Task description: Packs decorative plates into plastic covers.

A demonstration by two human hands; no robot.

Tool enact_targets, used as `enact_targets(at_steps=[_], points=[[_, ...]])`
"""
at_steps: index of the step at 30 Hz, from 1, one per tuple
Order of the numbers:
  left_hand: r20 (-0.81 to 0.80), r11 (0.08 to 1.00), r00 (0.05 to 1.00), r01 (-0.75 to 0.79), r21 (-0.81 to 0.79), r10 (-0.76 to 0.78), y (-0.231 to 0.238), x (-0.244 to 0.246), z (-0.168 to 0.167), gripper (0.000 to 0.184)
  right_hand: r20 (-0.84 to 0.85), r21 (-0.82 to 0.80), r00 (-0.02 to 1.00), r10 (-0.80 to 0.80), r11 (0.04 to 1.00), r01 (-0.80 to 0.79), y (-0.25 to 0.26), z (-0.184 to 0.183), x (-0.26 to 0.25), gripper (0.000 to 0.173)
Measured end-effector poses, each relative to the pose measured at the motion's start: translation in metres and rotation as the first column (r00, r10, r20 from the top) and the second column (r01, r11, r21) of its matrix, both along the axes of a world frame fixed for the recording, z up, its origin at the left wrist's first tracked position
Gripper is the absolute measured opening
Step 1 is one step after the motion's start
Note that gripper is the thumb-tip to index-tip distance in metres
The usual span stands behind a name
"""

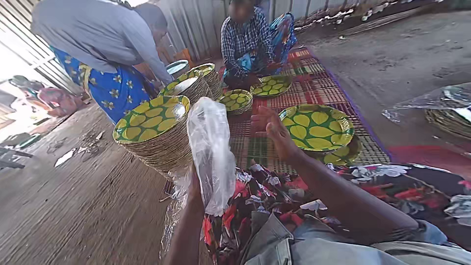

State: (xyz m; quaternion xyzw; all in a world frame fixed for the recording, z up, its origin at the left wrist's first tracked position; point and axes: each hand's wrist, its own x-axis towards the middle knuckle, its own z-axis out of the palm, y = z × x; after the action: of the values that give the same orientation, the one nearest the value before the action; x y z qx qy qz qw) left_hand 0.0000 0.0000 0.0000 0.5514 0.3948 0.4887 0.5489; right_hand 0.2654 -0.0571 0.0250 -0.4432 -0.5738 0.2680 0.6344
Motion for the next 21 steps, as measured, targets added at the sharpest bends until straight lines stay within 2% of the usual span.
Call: enact_targets(at_steps=[2,3,4,5,6,8,9,10,12,13,15,16,18,21], points=[[-0.355,0.937,0.928,0.215,0.275,-0.109,0.003,0.037,0.014,0.05,0.031,0.042,0.997,-0.074,0.996,0.073,-0.023,0.015,0.024,0.103],[-0.621,0.833,0.781,0.383,0.4,-0.06,0.007,0.055,0.024,0.049,0.039,0.052,0.991,-0.126,0.991,0.124,-0.034,0.02,0.036,0.103],[-0.801,0.681,0.59,0.545,0.488,0.102,0.01,0.074,0.035,0.045,0.043,0.041,0.983,-0.176,0.984,0.174,-0.044,0.025,0.048,0.1],[-0.849,0.535,0.462,0.663,0.523,0.258,0.016,0.092,0.043,0.041,0.041,0.014,0.974,-0.222,0.975,0.222,-0.052,0.028,0.059,0.092],[-0.86,0.432,0.377,0.75,0.501,0.344,0.026,0.109,0.045,0.039,0.038,-0.029,0.969,-0.244,0.969,0.245,-0.057,0.028,0.073,0.081],[-0.843,0.293,0.347,0.825,0.483,0.412,0.058,0.142,0.03,0.037,0.044,-0.146,0.959,-0.281,0.947,0.285,-0.057,0.015,0.103,0.047],[-0.853,0.294,0.307,0.844,0.449,0.421,0.075,0.158,0.023,0.037,0.1,-0.193,0.957,-0.274,0.938,0.289,-0.053,0.002,0.117,0.031],[-0.899,0.369,0.212,0.857,0.36,0.384,0.09,0.173,0.019,0.047,0.158,-0.259,0.958,-0.241,0.926,0.275,-0.049,-0.013,0.128,0.021],[-0.974,0.577,0.035,0.801,0.162,0.225,0.121,0.198,0.006,0.077,0.26,-0.363,0.939,-0.224,0.879,0.31,-0.042,-0.045,0.146,0.018],[-0.99,0.65,0.013,0.753,0.103,0.142,0.136,0.205,0.0,0.081,0.274,-0.423,0.934,-0.228,0.844,0.33,-0.039,-0.058,0.152,0.022],[-0.992,0.732,0.109,0.671,0.121,0.065,0.147,0.216,-0.004,0.068,0.275,-0.519,0.931,-0.242,0.777,0.355,-0.033,-0.082,0.162,0.027],[-0.986,0.752,0.157,0.643,0.146,0.058,0.145,0.22,-0.004,0.064,0.261,-0.563,0.936,-0.238,0.749,0.348,-0.03,-0.091,0.166,0.031],[-0.981,0.745,0.187,0.663,0.082,-0.058,0.129,0.224,-0.006,0.07,0.192,-0.626,0.959,-0.209,0.727,0.284,-0.023,-0.105,0.171,0.033],[-0.943,0.641,0.087,0.753,-0.148,-0.32,0.11,0.23,-0.047,0.085,-0.01,-0.666,0.985,-0.174,0.736,0.123,-0.013,-0.121,0.174,0.028]])
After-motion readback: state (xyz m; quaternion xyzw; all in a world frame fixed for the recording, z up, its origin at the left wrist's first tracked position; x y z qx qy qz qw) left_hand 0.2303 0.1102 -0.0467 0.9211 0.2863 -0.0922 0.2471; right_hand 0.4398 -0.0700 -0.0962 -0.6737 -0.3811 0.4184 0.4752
